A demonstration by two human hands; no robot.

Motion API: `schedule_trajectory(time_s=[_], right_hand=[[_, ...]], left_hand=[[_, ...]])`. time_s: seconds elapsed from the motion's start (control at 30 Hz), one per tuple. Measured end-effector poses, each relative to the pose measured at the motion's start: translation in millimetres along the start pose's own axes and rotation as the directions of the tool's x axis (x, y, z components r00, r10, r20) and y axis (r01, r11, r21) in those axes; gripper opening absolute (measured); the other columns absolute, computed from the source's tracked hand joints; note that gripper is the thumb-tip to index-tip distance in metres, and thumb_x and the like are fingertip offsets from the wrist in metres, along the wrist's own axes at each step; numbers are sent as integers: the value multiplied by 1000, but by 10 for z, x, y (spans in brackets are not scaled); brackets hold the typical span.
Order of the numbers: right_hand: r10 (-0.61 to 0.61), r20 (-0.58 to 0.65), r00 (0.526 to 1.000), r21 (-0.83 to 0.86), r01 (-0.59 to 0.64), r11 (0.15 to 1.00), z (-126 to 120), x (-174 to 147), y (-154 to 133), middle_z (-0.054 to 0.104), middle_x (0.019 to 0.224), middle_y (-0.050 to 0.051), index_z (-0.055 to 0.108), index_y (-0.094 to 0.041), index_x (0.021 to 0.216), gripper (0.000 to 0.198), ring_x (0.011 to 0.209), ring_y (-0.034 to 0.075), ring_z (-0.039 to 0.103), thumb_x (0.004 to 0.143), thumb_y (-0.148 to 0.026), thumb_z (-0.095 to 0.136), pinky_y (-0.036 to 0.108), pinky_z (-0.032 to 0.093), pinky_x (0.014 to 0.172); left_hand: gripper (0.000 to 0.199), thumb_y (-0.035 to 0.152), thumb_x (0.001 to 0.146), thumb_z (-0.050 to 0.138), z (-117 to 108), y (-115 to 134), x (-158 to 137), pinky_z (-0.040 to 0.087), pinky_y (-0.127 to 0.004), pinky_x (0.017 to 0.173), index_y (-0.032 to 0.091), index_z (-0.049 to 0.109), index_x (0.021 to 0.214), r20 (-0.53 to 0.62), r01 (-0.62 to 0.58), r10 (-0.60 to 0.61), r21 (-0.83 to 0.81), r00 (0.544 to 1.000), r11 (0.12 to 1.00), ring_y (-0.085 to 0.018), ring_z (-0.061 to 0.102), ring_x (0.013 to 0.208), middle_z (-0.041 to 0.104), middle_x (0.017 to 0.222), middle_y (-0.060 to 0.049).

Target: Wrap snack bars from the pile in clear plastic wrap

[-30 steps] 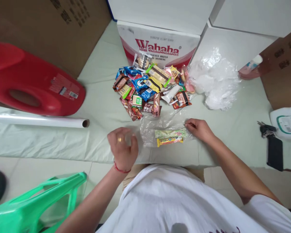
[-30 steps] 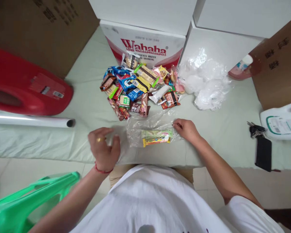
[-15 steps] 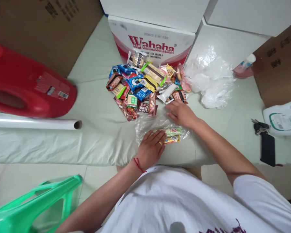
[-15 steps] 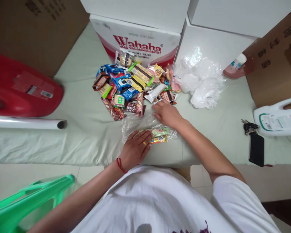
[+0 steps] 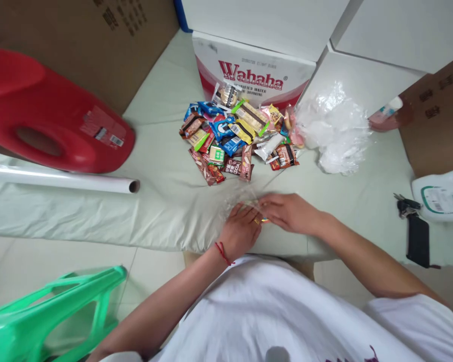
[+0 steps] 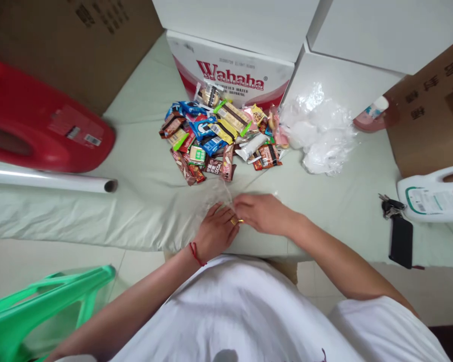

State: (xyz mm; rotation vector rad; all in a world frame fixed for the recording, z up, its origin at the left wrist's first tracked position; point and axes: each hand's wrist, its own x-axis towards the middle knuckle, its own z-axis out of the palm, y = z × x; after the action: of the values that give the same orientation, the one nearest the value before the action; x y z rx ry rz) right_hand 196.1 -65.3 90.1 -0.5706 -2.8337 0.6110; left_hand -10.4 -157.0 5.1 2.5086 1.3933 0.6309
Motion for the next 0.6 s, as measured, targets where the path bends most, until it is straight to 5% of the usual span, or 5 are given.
schedule_trajectory(time_s=[0.23, 0.37, 0.43, 0.5, 0.6], right_hand=[[12, -60, 998, -28, -14, 999, 651, -267, -62, 65, 149, 13, 70, -20, 122, 30, 125, 21, 70, 106, -16, 44, 35, 61, 94], [23, 30, 999, -88, -20, 996, 696, -215, -98, 60, 156, 10, 71, -22, 127, 35, 103, 20, 76, 103, -11, 47, 32, 60, 80], [8, 99, 995, -137, 6, 991, 655, -176, -146, 58, 158, 8, 72, -23, 125, 36, 90, 18, 76, 102, -11, 48, 32, 57, 75], [3, 152, 988, -169, 23, 985, 602, -147, -183, 56, 161, 6, 74, -23, 121, 33, 83, 17, 74, 100, -12, 51, 32, 55, 73], [-26, 180, 983, -162, 56, 985, 529, -127, -199, 53, 163, 7, 75, -21, 113, 26, 85, 19, 74, 95, -18, 56, 35, 55, 77]], left_hand=[[38, 9, 97, 51, -118, -213, -275, 51, -48, 117, 22, 71, 126, -237, -148, 94, -222, 967, 964, -24, 67, 131, 79, 124, -8], [39, 13, 92, 61, -305, -417, -386, 55, -46, 108, 23, 68, 129, -414, 120, -200, -212, 888, 970, -26, 68, 126, 77, 124, -10], [56, 25, 86, 72, -372, -528, -342, 48, -55, 116, 20, 61, 141, -385, 326, -373, -185, 844, 927, -33, 59, 138, 67, 144, -16], [65, 33, 81, 74, -410, -632, -267, 37, -61, 124, 20, 61, 143, -240, 390, -444, -242, 863, 888, -37, 46, 151, 59, 155, -16], [25, 30, 82, 65, -439, -760, -227, 38, -57, 125, 25, 77, 103, -61, 336, -411, -474, 910, 814, -32, 49, 149, 74, 132, -9]])
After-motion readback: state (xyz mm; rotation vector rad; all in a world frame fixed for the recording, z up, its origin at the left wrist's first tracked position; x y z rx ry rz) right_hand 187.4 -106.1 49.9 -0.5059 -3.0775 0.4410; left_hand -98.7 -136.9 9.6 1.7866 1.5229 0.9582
